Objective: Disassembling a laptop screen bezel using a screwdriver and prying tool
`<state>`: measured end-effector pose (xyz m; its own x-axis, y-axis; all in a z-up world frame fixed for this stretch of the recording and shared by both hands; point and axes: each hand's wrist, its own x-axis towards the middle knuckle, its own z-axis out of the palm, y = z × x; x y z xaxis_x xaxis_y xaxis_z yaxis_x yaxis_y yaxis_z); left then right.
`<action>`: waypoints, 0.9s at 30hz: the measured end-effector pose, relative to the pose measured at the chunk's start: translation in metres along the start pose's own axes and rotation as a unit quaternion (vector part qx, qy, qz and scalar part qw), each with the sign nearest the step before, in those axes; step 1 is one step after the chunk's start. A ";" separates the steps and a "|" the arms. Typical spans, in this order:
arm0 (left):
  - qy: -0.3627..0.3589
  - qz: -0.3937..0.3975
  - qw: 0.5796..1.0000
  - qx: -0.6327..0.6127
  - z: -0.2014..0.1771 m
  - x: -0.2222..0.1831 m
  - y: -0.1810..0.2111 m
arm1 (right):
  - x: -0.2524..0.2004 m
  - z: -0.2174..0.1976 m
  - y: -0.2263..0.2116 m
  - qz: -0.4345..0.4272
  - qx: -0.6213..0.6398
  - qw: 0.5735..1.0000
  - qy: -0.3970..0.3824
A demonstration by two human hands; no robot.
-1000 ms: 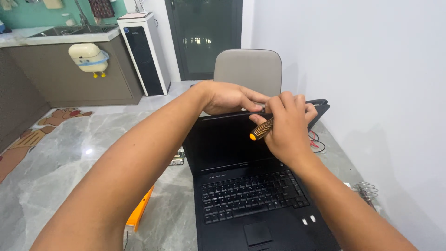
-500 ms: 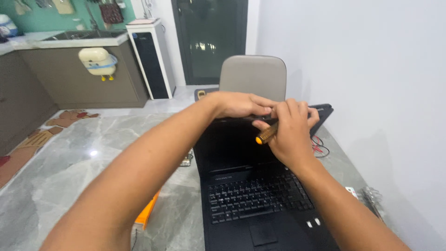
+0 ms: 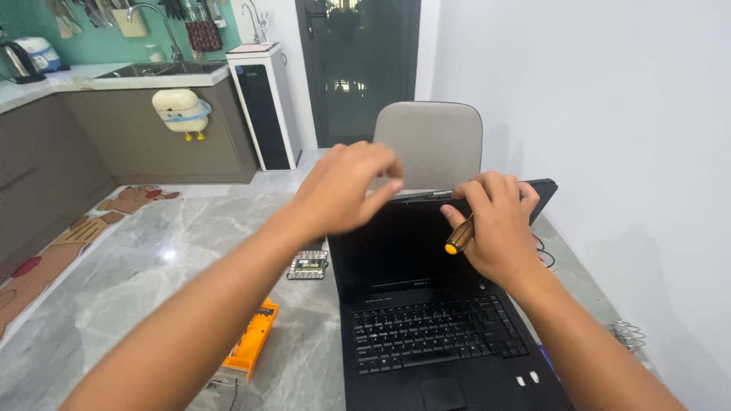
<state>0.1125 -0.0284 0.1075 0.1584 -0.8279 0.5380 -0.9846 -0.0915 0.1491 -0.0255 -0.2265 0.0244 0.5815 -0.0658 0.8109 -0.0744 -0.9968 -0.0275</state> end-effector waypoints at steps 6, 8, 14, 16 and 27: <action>0.110 0.039 0.961 0.252 0.043 -0.052 0.012 | 0.004 0.003 -0.011 0.000 -0.018 1.000 0.014; 0.174 0.035 0.938 0.297 0.064 -0.055 0.010 | 0.003 0.006 -0.011 0.014 -0.029 0.999 0.015; 0.239 -0.021 0.914 0.326 0.085 -0.053 0.046 | 0.005 -0.004 -0.019 0.004 -0.040 0.999 -0.005; 0.247 -0.026 0.913 0.322 0.087 -0.050 0.047 | 0.008 -0.010 -0.023 0.008 -0.049 0.999 -0.021; 0.323 0.047 0.865 0.380 0.095 -0.039 0.011 | 0.066 -0.015 -0.035 -0.094 0.004 0.979 -0.179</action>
<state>0.0889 -0.0499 0.0097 -0.1580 -0.3913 0.9066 -0.7202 -0.5824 -0.3769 0.0032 -0.1948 0.0877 0.8310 0.1095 0.5454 0.0668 -0.9930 0.0976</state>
